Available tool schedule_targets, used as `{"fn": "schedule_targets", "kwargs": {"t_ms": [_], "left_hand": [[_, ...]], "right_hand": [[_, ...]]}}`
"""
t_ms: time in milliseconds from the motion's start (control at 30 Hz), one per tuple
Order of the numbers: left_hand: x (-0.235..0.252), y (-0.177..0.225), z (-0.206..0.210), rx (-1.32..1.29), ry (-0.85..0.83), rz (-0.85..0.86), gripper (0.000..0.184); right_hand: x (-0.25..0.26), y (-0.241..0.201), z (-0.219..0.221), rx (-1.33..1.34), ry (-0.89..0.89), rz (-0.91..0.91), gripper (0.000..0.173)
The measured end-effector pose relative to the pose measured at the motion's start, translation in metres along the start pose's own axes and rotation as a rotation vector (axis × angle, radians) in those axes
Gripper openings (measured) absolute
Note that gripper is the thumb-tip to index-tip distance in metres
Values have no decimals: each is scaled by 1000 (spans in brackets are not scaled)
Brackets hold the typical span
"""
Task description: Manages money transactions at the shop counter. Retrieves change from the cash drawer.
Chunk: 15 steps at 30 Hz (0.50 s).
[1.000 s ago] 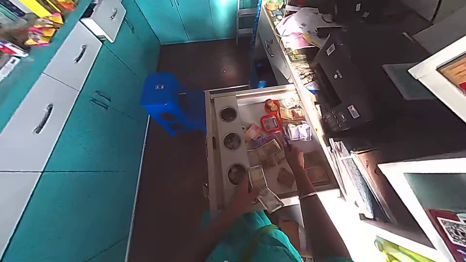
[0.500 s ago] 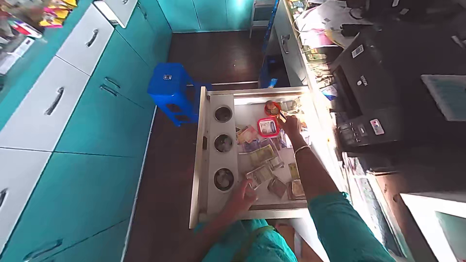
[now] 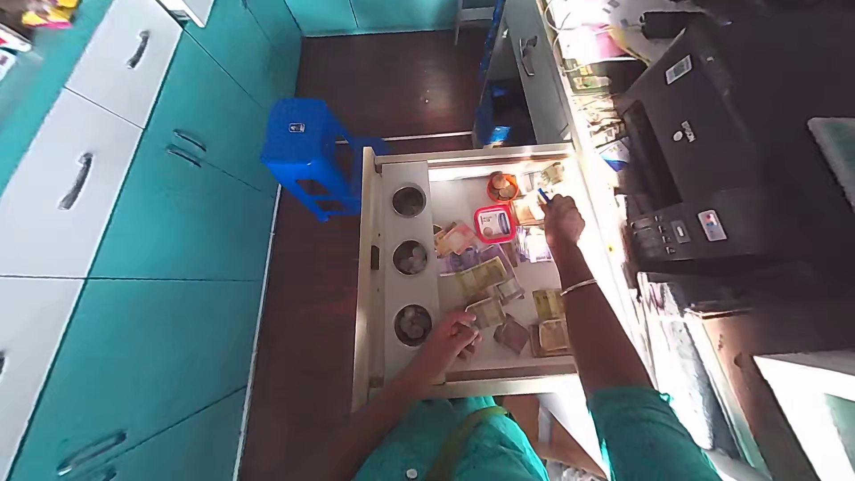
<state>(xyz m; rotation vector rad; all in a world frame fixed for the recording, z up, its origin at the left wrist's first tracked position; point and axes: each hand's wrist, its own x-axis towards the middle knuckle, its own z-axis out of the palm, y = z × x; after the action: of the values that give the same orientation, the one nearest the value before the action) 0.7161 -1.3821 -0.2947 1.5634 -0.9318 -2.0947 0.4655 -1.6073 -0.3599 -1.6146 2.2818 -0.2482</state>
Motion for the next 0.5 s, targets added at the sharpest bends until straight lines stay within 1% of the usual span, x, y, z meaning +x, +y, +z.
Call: {"fn": "schedule_targets", "kwargs": {"t_ms": [67, 133, 167, 233, 300, 333, 367, 400, 433, 500], "left_hand": [[3, 1, -1, -154, -36, -5, 41], [6, 2, -6, -417, -78, 25, 43], [7, 5, -10, -523, -77, 42, 46], [8, 13, -19, -671, -29, 62, 51], [7, 25, -29, -732, 74, 48, 40], [8, 27, -34, -726, 120, 41, 35], [8, 27, -39, -720, 164, 36, 31], [6, 28, -43, -709, 208, 32, 30], [4, 29, -46, -700, 256, 32, 30], [0, 30, -51, -686, 327, 55, 32]], "right_hand": [[-31, 2, -10, 93, 131, -168, 27], [-85, -7, -17, 216, 194, -433, 19], [-114, -11, -16, 283, 202, -600, 16], [-167, -15, -11, 407, 87, -910, 16], [-200, -17, -3, 425, 26, -1148, 16], [-208, -18, 1, 438, 1, -1227, 15], [-212, -19, 7, 476, -45, -1269, 15], [-214, -19, 14, 548, -106, -1265, 16], [-213, -18, 22, 643, -177, -1209, 17], [-206, -19, 40, 778, -243, -969, 17]]}}
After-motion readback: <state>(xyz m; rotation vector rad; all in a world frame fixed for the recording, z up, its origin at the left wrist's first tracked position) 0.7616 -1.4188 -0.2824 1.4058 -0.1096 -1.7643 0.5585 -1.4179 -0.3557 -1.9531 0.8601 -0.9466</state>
